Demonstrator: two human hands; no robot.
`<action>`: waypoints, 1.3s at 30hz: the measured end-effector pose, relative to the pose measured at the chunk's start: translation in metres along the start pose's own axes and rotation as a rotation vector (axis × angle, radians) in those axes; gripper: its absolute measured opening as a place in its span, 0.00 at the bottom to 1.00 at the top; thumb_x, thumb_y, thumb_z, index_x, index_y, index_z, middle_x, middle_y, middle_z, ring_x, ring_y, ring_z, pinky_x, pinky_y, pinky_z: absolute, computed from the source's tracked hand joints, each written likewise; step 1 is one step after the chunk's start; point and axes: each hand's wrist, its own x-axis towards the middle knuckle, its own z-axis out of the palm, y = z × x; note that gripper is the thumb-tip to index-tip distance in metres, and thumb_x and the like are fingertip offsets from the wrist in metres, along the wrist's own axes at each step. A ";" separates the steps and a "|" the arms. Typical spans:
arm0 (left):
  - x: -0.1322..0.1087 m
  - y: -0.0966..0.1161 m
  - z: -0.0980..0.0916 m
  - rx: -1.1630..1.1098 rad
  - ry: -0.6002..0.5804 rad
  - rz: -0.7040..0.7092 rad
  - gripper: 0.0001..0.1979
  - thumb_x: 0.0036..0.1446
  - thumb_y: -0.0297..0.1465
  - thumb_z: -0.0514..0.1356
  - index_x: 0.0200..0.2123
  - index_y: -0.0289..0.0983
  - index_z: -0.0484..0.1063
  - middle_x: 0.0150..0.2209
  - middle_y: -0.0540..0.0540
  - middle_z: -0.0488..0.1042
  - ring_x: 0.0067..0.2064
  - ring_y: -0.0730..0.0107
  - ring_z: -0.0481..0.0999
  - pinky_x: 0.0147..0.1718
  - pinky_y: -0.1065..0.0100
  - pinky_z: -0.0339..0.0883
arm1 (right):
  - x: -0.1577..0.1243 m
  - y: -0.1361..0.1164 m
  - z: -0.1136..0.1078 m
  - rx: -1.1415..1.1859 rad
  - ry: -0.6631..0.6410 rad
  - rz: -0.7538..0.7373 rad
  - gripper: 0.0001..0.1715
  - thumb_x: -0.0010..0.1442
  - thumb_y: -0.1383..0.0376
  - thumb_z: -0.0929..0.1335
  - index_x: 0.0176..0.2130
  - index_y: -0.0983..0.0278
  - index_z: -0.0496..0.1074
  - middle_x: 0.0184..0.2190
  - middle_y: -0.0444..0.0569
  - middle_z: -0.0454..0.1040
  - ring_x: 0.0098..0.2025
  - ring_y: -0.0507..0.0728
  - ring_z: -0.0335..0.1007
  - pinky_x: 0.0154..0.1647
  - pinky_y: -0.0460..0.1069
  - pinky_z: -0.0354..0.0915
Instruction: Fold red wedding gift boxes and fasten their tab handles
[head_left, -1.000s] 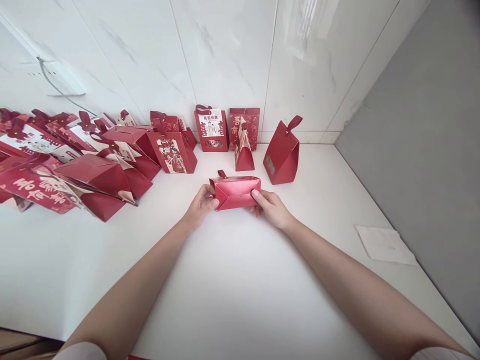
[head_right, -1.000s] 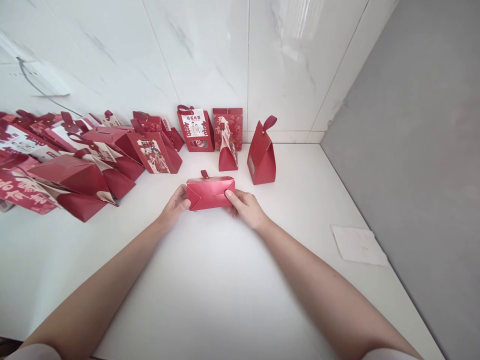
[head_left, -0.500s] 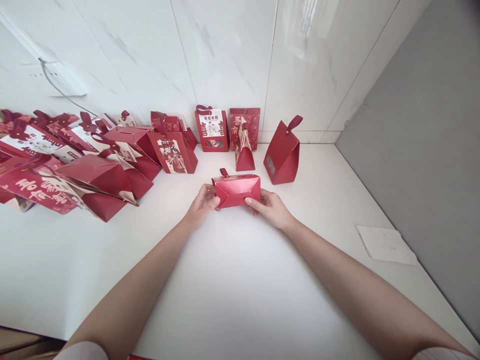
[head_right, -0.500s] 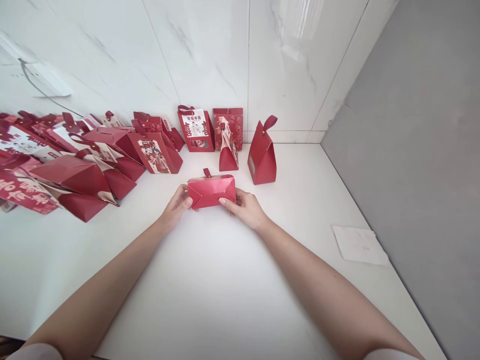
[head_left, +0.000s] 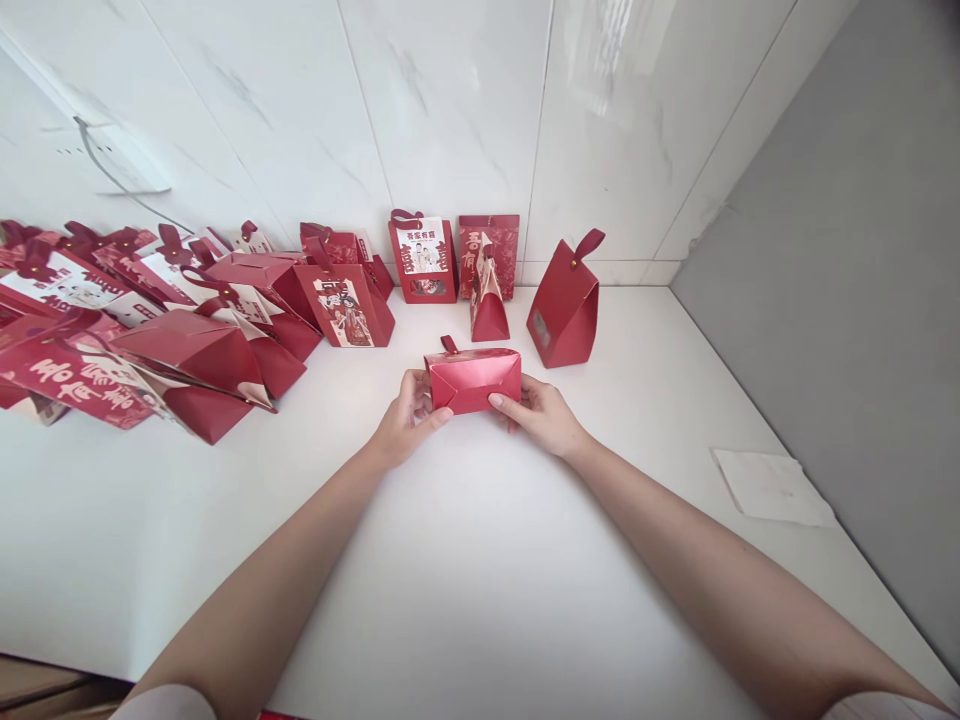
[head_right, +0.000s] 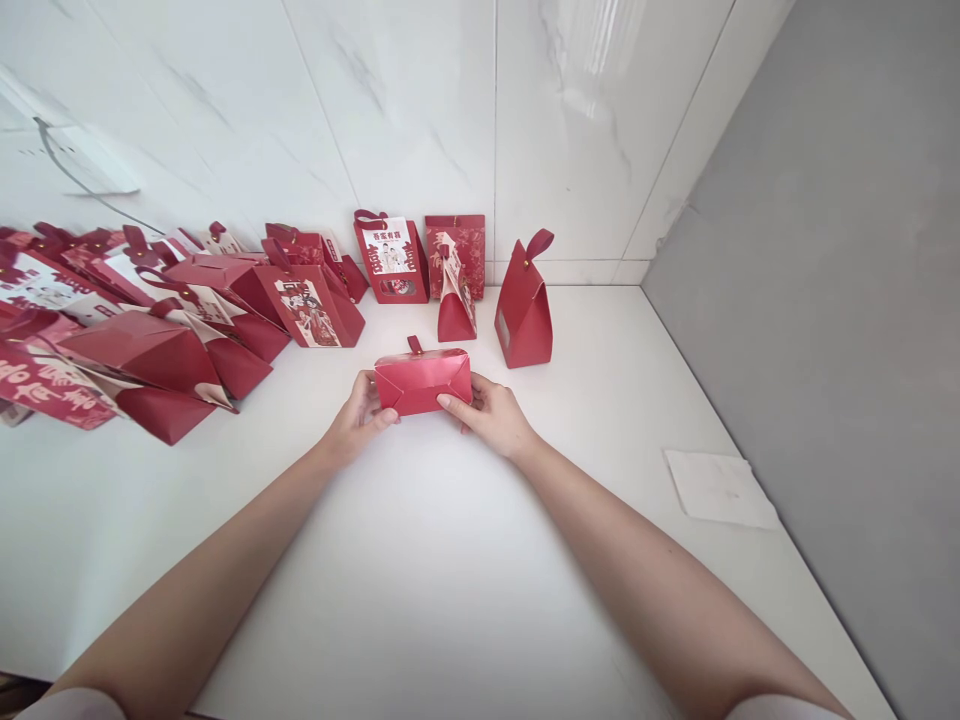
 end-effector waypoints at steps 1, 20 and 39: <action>-0.001 0.002 0.001 0.032 0.012 -0.018 0.26 0.56 0.46 0.64 0.48 0.39 0.56 0.50 0.41 0.69 0.44 0.66 0.72 0.40 0.63 0.69 | 0.000 0.000 0.000 -0.001 0.002 0.001 0.22 0.56 0.49 0.73 0.40 0.62 0.71 0.28 0.43 0.71 0.24 0.53 0.68 0.29 0.50 0.66; -0.003 0.005 0.006 0.014 0.056 -0.044 0.24 0.59 0.43 0.61 0.52 0.39 0.57 0.57 0.38 0.68 0.55 0.58 0.71 0.49 0.60 0.69 | -0.001 0.003 0.002 -0.043 -0.033 -0.015 0.27 0.58 0.49 0.72 0.50 0.62 0.71 0.31 0.45 0.73 0.25 0.53 0.67 0.29 0.50 0.69; -0.002 0.007 0.010 -0.196 -0.018 0.021 0.35 0.59 0.56 0.54 0.61 0.39 0.64 0.61 0.38 0.68 0.66 0.49 0.62 0.62 0.52 0.60 | -0.014 0.006 0.017 -0.587 0.063 -0.731 0.22 0.69 0.69 0.63 0.56 0.49 0.73 0.45 0.48 0.66 0.36 0.50 0.69 0.40 0.48 0.72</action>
